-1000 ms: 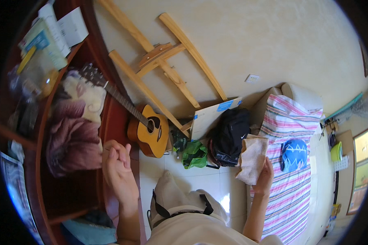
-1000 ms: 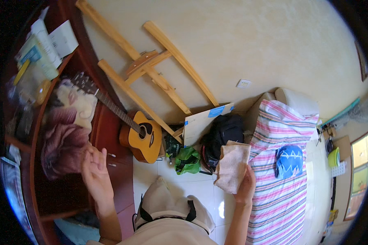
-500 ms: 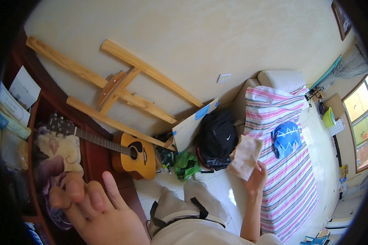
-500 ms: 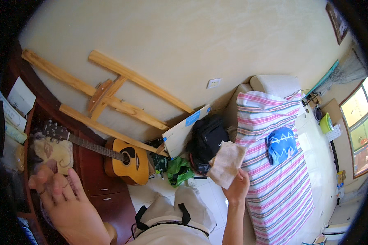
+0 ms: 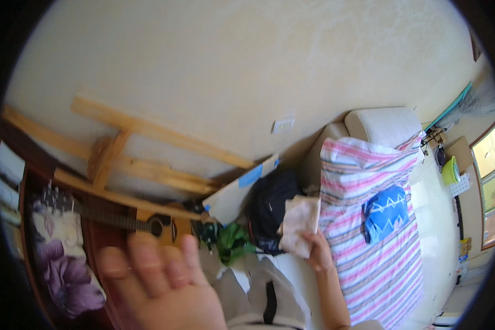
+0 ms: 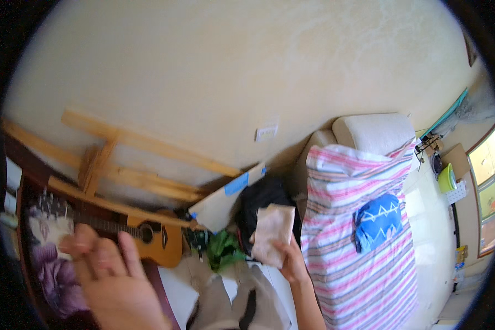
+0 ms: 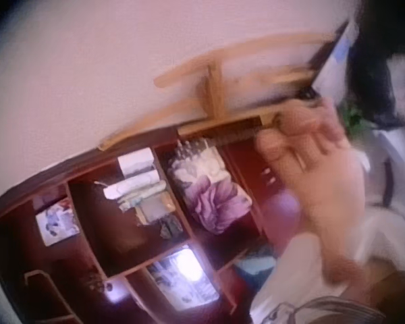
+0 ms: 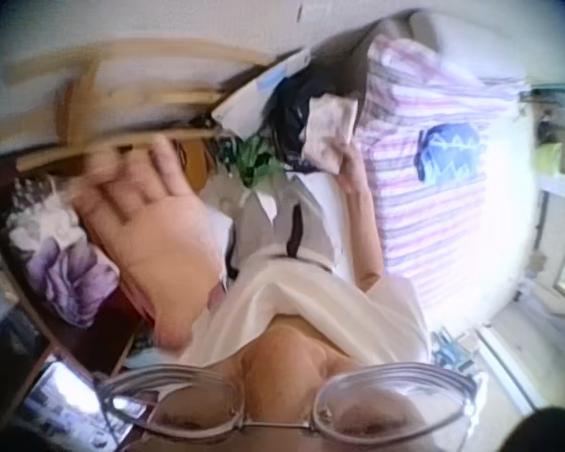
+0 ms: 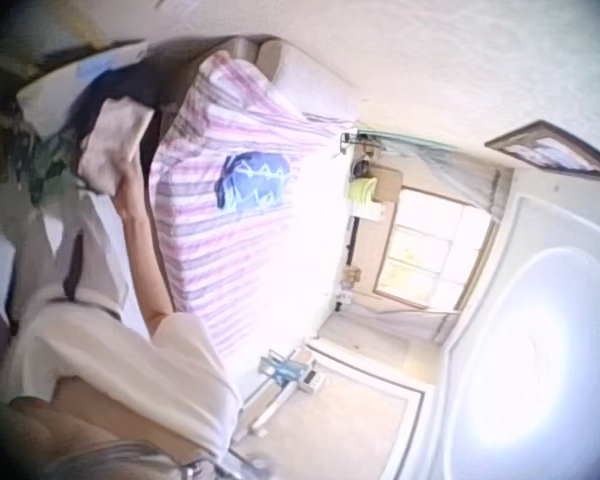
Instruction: The person wipes a wall area, a wooden easel, a whiteboard surface, a green plastic bag, and a black backpack using a cloth.
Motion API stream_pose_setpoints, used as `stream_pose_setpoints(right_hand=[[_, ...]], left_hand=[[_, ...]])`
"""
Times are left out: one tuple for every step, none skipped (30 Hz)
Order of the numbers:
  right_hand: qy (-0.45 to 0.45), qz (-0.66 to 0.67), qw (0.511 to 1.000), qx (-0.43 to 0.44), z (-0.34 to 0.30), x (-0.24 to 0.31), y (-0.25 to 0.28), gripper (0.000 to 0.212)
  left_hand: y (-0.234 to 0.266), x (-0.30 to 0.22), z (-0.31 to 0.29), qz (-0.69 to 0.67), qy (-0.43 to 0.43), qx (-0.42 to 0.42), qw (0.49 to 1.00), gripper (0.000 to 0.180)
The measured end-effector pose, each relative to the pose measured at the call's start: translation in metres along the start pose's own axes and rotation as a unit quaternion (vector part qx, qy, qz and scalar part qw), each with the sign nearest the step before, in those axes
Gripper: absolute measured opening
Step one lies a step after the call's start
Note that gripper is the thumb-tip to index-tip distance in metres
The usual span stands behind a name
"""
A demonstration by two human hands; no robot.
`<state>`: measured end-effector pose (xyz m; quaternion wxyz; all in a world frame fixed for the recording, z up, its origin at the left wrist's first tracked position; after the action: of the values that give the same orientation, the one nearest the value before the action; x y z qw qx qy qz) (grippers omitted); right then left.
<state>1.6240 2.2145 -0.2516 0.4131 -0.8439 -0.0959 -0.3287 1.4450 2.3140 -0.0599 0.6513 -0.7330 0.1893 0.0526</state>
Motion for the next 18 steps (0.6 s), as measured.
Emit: stream_pose_setpoints(right_hand=[[-0.015,-0.019,1.000,-0.001,0.015,-0.003,0.013,0.044],[-0.020,-0.034,0.999,-0.007,0.029,-0.002,0.029,0.043],[-0.026,-0.050,0.998,0.016,0.041,-0.001,0.029,0.042],[-0.034,-0.080,0.996,0.017,0.054,-0.002,0.037,0.041],[-0.033,-0.112,0.992,0.037,0.068,-0.001,0.035,0.040],[-0.028,-0.135,0.989,0.060,0.079,-0.003,0.034,0.039],[-0.017,-0.161,0.984,0.081,0.091,-0.002,0.032,0.038],[-0.004,-0.169,0.981,0.099,0.106,-0.003,0.035,0.037],[0.012,-0.179,0.977,0.113,0.118,-0.002,0.041,0.035],[0.028,-0.188,0.974,0.126,0.133,0.000,0.045,0.034],[0.049,-0.209,0.967,0.134,0.144,0.006,0.042,0.033],[0.068,-0.232,0.960,0.140,0.155,0.010,0.041,0.032],[0.089,-0.256,0.952,0.145,0.164,0.018,0.039,0.031],[0.096,-0.288,0.941,0.148,0.173,0.026,0.039,0.029],[0.101,-0.319,0.930,0.151,0.186,0.032,0.038,0.027],[0.149,-0.370,0.904,0.157,0.195,0.041,0.036,0.025],[0.206,-0.416,0.872,0.155,0.203,0.050,0.034,0.023],[0.260,-0.450,0.843,0.140,0.211,0.060,0.036,0.021]], left_hand=[[0.013,0.022,0.002,0.234,-0.043,0.081,0.968,0.056],[0.020,0.062,0.024,0.309,-0.048,0.184,0.932,0.057],[0.020,0.091,0.035,0.423,-0.027,0.248,0.871,0.053],[0.031,0.130,0.054,0.531,-0.011,0.319,0.785,0.050],[0.041,0.164,0.069,0.612,-0.016,0.390,0.687,0.048],[0.054,0.192,0.079,0.696,-0.055,0.445,0.561,0.047],[0.067,0.219,0.090,0.748,-0.108,0.497,0.427,0.045],[0.075,0.238,0.098,0.756,-0.142,0.528,0.360,0.043],[0.083,0.259,0.104,0.753,-0.180,0.559,0.297,0.042],[0.089,0.279,0.112,0.742,-0.220,0.586,0.238,0.040],[0.099,0.295,0.124,0.747,-0.141,0.606,0.237,0.038],[0.104,0.308,0.135,0.747,-0.101,0.614,0.235,0.036],[0.106,0.320,0.146,0.745,-0.062,0.622,0.233,0.035],[0.111,0.333,0.157,0.767,-0.043,0.617,0.169,0.036],[0.117,0.343,0.170,0.777,-0.033,0.614,0.135,0.037],[0.120,0.352,0.182,0.785,-0.025,0.610,0.100,0.038],[0.114,0.357,0.188,0.752,-0.086,0.642,0.118,0.038],[0.107,0.363,0.187,0.725,-0.131,0.662,0.139,0.033]])
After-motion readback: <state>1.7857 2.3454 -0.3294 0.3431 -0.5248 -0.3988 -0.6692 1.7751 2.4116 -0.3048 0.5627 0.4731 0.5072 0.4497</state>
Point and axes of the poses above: each hand's wrist, its own z-axis towards the middle knuckle, its own y-axis out of the back of the hand, x = y × z, the point moved 6 cm from there along z, towards the middle knuckle, and after that the axes turned 4 degrees about y, right-handed, at the moved point
